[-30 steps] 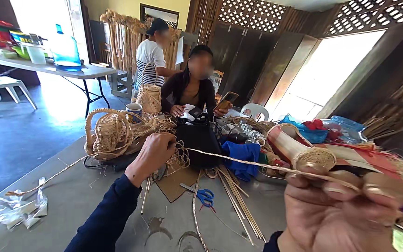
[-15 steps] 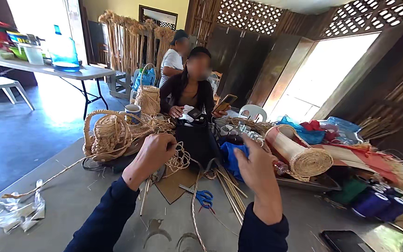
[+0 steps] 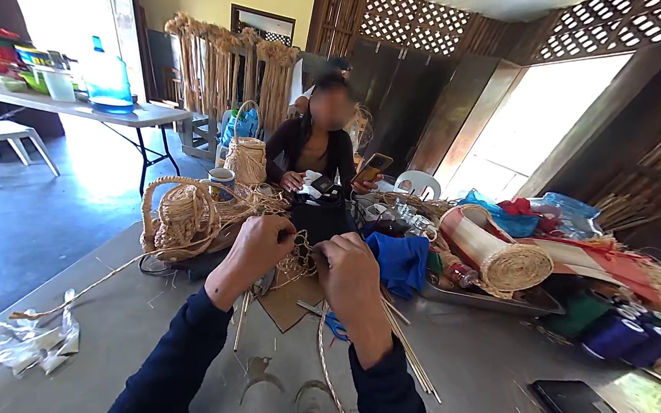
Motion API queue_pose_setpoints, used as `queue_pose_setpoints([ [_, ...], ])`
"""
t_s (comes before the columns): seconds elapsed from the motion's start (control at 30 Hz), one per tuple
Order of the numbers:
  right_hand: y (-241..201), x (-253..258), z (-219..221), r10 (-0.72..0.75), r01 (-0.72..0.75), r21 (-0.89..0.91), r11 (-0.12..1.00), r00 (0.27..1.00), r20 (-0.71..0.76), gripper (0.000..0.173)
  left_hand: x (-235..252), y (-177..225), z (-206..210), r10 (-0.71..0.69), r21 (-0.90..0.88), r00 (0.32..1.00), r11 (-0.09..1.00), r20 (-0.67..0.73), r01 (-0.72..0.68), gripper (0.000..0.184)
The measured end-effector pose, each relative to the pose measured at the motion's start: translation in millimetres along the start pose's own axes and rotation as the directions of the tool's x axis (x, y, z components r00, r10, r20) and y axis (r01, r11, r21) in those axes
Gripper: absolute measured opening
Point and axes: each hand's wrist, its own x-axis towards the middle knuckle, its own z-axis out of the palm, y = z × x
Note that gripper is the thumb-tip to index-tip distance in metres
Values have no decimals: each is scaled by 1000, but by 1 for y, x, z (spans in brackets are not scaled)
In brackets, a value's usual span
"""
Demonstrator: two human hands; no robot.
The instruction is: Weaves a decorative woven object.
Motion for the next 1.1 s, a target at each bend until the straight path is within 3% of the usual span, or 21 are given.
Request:
queue_pose_setpoints([
  [0.2,14,2,3,-21,4,402,916,999,39,10,-1,3,7,95,4,995,995,34,-95,13],
  [0.37,31,4,12,37,12,674,739,998,-58,10,-5,4,8,199,-40,979,980,52,-197,14],
  [0.5,38,6,16,159,-68,814,577,987,-30,6,-7,6,13,324,-78,944,944,61,-319,15],
  [0.67,37,6,13,185,-114,821,560,983,10,6,-10,13,12,360,-81,933,930,-10,-359,15],
  [0.83,39,6,3,168,-145,761,633,985,48,5,-9,10,13,352,48,932,936,-92,-349,14],
  [0.97,39,5,-4,116,-126,645,753,992,57,11,-9,10,18,375,164,915,922,-146,-352,14],
  [1.1,27,6,-20,179,-289,505,813,950,255,11,-9,10,24,389,262,893,908,-227,-328,14],
])
